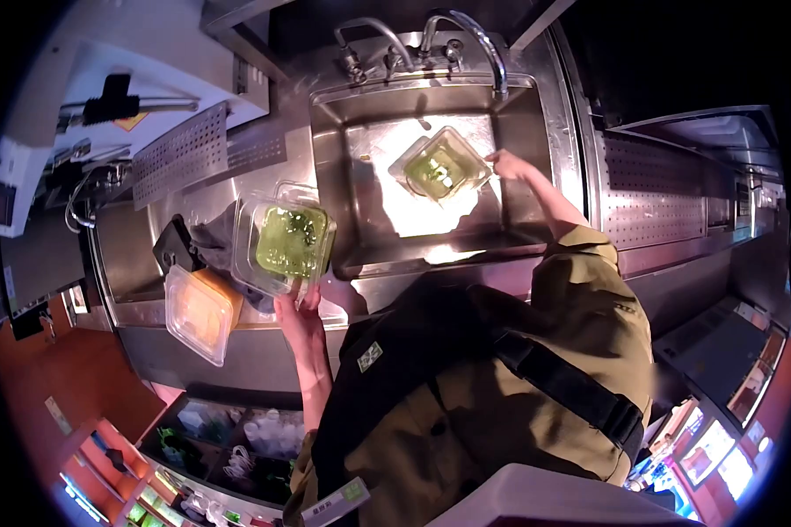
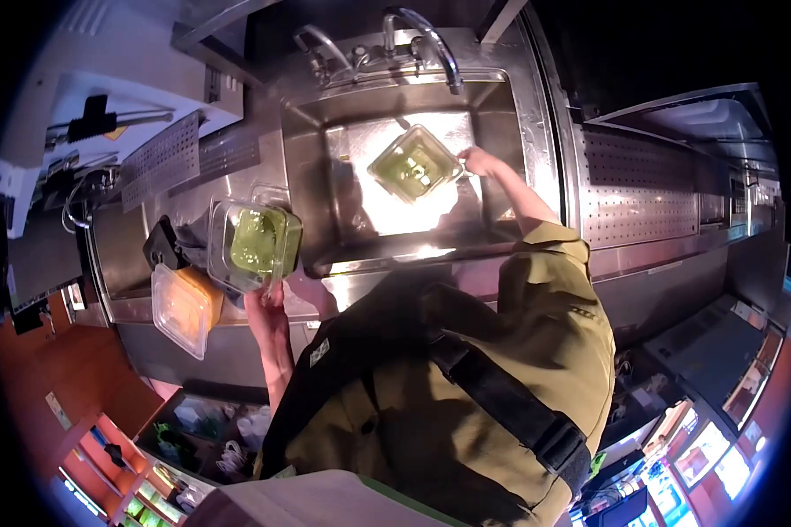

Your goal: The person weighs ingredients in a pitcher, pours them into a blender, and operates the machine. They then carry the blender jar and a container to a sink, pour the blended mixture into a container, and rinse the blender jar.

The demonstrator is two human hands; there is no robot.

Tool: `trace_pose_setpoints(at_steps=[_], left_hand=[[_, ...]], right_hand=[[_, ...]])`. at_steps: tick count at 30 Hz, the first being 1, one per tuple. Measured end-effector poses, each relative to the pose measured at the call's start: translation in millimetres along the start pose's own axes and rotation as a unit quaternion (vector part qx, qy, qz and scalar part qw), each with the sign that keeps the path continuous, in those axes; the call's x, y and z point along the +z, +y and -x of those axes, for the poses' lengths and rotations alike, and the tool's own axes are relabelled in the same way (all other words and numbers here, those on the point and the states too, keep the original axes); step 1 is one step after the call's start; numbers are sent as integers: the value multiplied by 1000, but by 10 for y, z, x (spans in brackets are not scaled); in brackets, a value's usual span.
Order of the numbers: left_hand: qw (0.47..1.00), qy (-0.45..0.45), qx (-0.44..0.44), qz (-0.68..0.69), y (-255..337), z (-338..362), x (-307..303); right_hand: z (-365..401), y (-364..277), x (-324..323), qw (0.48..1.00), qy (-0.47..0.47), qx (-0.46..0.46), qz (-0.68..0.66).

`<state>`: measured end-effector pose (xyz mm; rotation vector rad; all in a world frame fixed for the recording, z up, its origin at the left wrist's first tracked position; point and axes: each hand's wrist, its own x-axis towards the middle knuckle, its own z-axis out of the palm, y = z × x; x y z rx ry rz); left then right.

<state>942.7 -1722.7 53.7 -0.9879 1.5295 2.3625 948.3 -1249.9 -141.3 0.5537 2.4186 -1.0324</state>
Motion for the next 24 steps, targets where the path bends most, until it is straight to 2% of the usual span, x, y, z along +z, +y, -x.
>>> trace_pose_setpoints(at_steps=[1,3,4,8,11,13,15,16,17,18,19,21,22,23,24], left_hand=[[1000,-8,-1,1,13,15,55],[1000,-13,7,-4,1,45,198],[1000,-11,2,-1,-16,37,202],[1000,5,-8,5,-72,119,353],[1000,-8,0,-4,-76,95,356],[1000,-26,6,-10,-62,130,437],[999,1,-20,29,-141,25,331],[999,-9,-12,32,-148,28,346],[999,-17,-2,35,-184,38,385],[999,-6,-6,37,-219,34,397],[999,14,-1,31,-221,78,450],[998,-27,18,53,-276,53,428],[998,-27,22,50,-307,33,416],[998,-30,26,47,-322,27,415],[998,-42,12,44,-253,112,496]], right_hand=[[-70,-90,-136,994,51,-40,87],[-167,-656,-671,976,200,-91,-5],[-50,-1145,-892,925,311,-197,-90],[-951,-1172,-1064,881,348,-300,110],[-989,-1085,-1263,902,240,-344,106],[-808,-1058,-1352,928,195,-318,21],[-440,-1032,-1230,880,394,-230,-135],[-237,-950,-1082,898,338,-130,-249],[-83,-851,-908,893,270,-29,-358],[22,-845,-754,832,160,23,-531],[79,-853,-562,730,35,79,-678],[-40,-719,-241,534,5,54,-843],[-141,-571,-108,449,-45,29,-892],[-270,-367,144,533,-3,51,-845],[-359,-339,392,828,47,103,-549]])
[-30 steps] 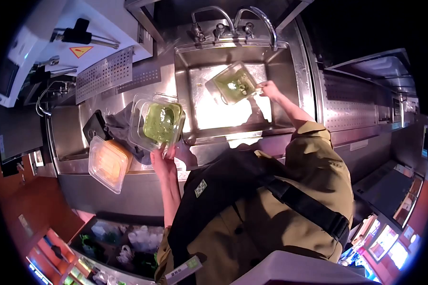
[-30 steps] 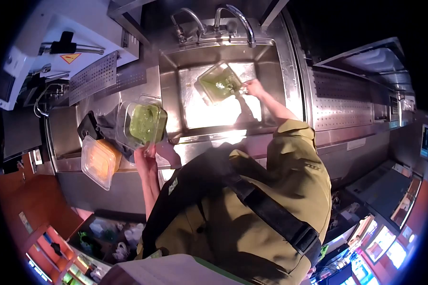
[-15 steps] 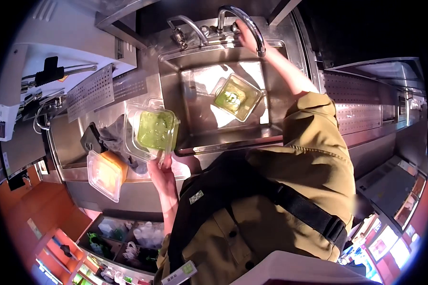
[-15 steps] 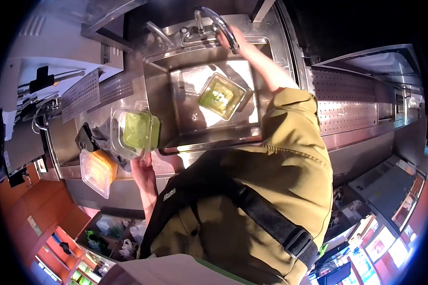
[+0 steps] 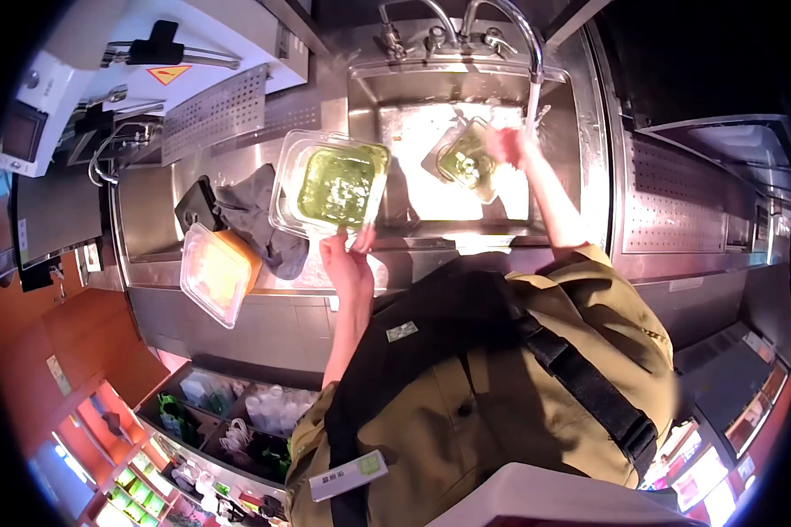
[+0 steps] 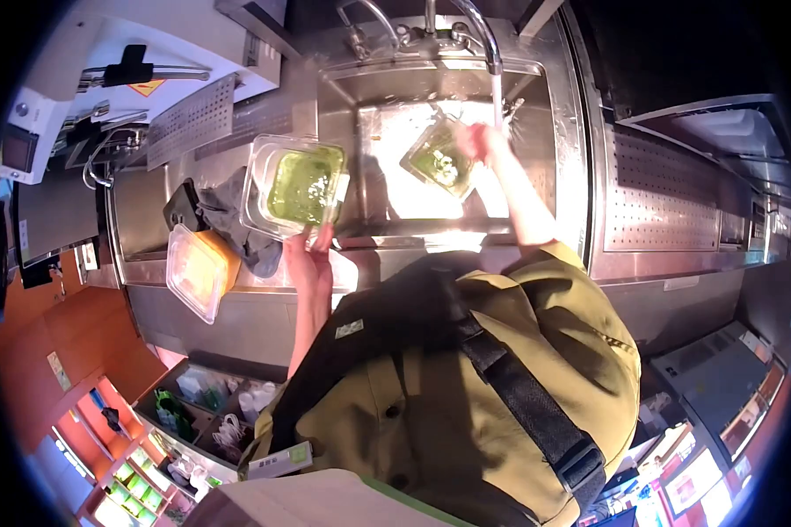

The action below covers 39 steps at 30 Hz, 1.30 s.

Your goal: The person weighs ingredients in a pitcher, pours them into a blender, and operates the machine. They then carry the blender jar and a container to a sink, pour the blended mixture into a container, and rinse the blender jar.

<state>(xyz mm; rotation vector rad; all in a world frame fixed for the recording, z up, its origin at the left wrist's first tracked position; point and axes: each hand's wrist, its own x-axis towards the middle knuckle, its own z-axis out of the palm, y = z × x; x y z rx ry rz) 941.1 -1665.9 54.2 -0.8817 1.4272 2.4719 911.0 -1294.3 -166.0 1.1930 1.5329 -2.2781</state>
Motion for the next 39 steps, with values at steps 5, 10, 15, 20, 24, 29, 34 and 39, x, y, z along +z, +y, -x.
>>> trace_pose_setpoints(at_steps=[5,10,15,20,24,29,34,39], left_hand=[[999,-37,14,-23,1,71,38],[999,-40,18,-8,6,34,106],[997,-3,36,75,-83,-175,197],[991,13,59,117,-171,-342,313],[988,16,81,131,-38,-427,311],[991,5,81,108,8,-280,292],[994,8,46,101,-61,-169,235],[997,-21,28,63,-175,-124,35]], right_hand=[[925,-796,1547,937,-106,-127,309],[946,-1055,2631,824,-227,-253,453],[1585,-1190,2599,802,-41,-250,541],[1629,-352,2498,897,56,-333,284],[1327,221,1706,917,-66,-168,356],[337,-354,275,883,57,-26,-465],[313,-481,351,978,8,-6,-207],[1029,-913,1621,948,-205,-144,196]])
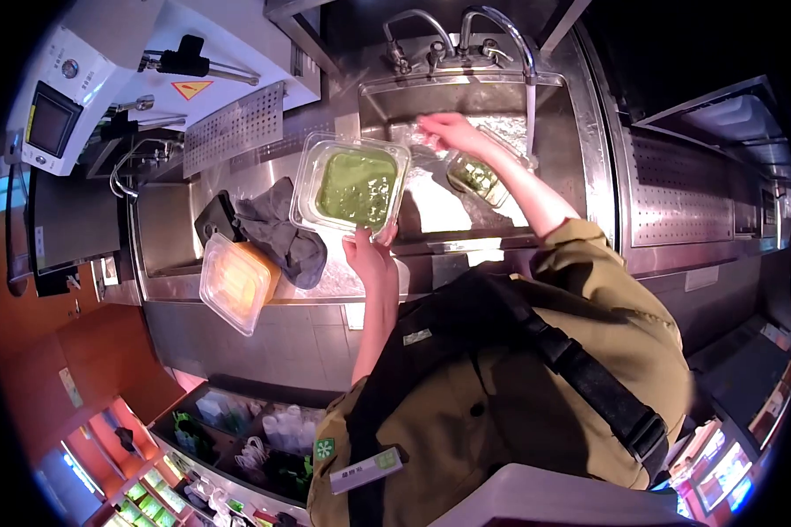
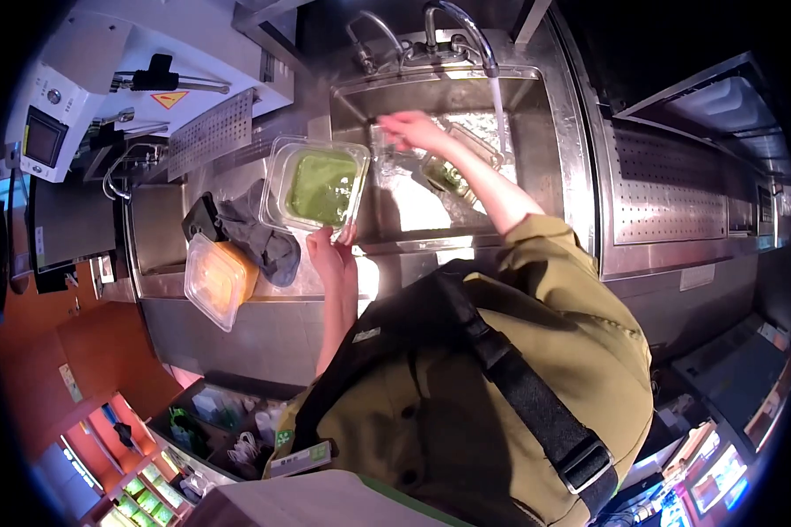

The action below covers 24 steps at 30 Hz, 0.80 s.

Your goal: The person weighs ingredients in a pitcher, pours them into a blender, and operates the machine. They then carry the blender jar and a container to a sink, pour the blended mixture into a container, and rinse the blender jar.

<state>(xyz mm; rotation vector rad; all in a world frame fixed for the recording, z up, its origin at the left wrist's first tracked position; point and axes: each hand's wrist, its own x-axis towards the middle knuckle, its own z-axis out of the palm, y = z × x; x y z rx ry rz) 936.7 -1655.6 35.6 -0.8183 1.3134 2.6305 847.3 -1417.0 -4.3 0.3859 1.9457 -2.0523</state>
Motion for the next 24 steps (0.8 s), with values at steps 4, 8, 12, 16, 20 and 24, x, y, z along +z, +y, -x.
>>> trace_pose_setpoints(at_steps=[4,8,12,16,20,24], left_hand=[[1000,-11,3,-20,-29,7,-44],[1000,1,-6,0,18,60,7],[1000,13,-7,1,-58,0,-72],[999,29,2,24,-224,-5,-5],[999,50,7,14,-297,125,109],[999,31,-9,17,-342,155,172]], right_hand=[[-177,-482,412,941,-183,-139,250],[-196,-414,397,959,-241,-97,114],[-57,-172,464,981,-122,-122,86],[187,7,799,966,193,-160,65],[347,69,965,940,309,-142,4],[545,172,1105,925,351,-146,-16]])
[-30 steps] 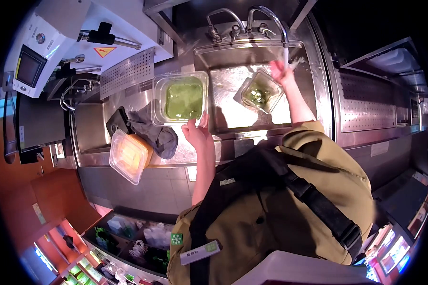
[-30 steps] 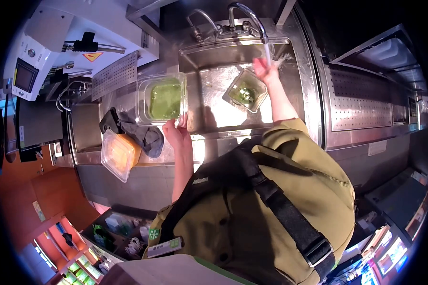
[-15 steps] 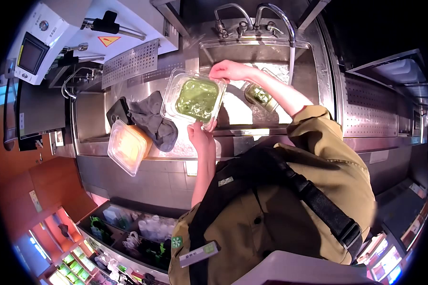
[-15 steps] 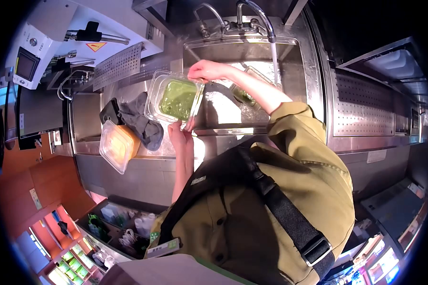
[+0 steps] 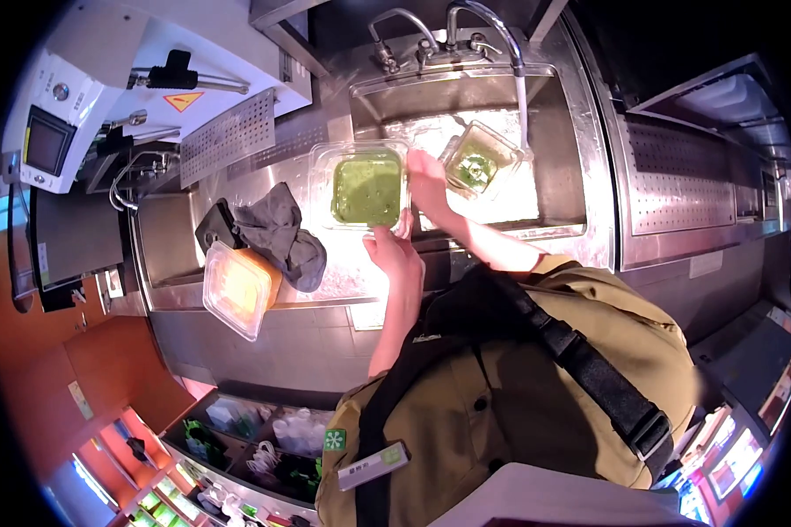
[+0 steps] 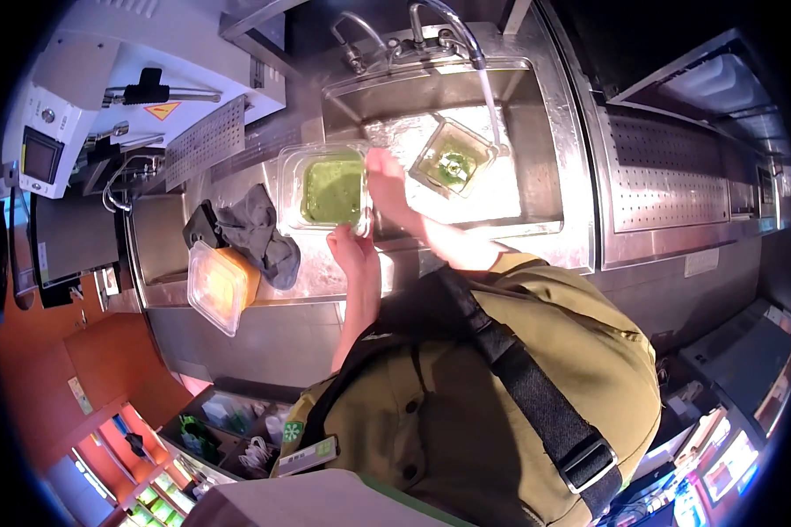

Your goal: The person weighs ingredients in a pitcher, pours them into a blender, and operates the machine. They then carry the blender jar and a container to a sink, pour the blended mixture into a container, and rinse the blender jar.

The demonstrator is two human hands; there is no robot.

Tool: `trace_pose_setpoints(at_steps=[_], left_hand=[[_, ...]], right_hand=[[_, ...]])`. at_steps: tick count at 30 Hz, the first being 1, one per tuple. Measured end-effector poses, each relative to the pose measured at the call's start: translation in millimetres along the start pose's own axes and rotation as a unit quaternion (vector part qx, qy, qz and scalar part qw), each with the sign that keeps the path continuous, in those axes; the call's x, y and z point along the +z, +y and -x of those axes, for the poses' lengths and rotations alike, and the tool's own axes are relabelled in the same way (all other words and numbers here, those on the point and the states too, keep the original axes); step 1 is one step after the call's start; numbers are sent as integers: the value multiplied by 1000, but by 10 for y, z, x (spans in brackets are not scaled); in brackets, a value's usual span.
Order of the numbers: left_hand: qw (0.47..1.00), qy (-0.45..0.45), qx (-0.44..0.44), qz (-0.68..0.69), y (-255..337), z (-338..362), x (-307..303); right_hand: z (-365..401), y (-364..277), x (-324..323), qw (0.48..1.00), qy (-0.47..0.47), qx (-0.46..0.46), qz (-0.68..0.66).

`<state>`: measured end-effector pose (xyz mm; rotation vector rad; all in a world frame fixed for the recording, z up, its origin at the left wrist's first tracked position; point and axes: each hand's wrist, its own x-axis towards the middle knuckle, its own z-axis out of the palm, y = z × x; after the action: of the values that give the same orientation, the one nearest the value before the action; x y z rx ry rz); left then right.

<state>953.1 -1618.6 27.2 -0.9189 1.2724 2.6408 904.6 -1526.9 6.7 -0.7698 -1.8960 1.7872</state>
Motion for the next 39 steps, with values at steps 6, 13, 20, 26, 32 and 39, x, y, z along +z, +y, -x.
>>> trace_pose_setpoints(at_steps=[6,13,20,26,32,39], left_hand=[[1000,-11,12,17,9,-115,85],[999,-39,23,12,106,-61,180],[998,-42,5,52,19,8,296],[996,-62,1,68,-165,-137,283],[995,-70,-6,69,-138,-63,306],[999,-19,-2,42,-107,-55,252]], right_hand=[[213,12,-430,968,-248,-25,23],[-1762,1111,-1571,731,188,343,-559],[-1686,1659,-1217,916,50,109,382],[-49,-117,-537,974,-208,42,-83],[-44,-259,-494,970,-238,41,-40],[-101,-200,-501,961,-266,44,-64]])
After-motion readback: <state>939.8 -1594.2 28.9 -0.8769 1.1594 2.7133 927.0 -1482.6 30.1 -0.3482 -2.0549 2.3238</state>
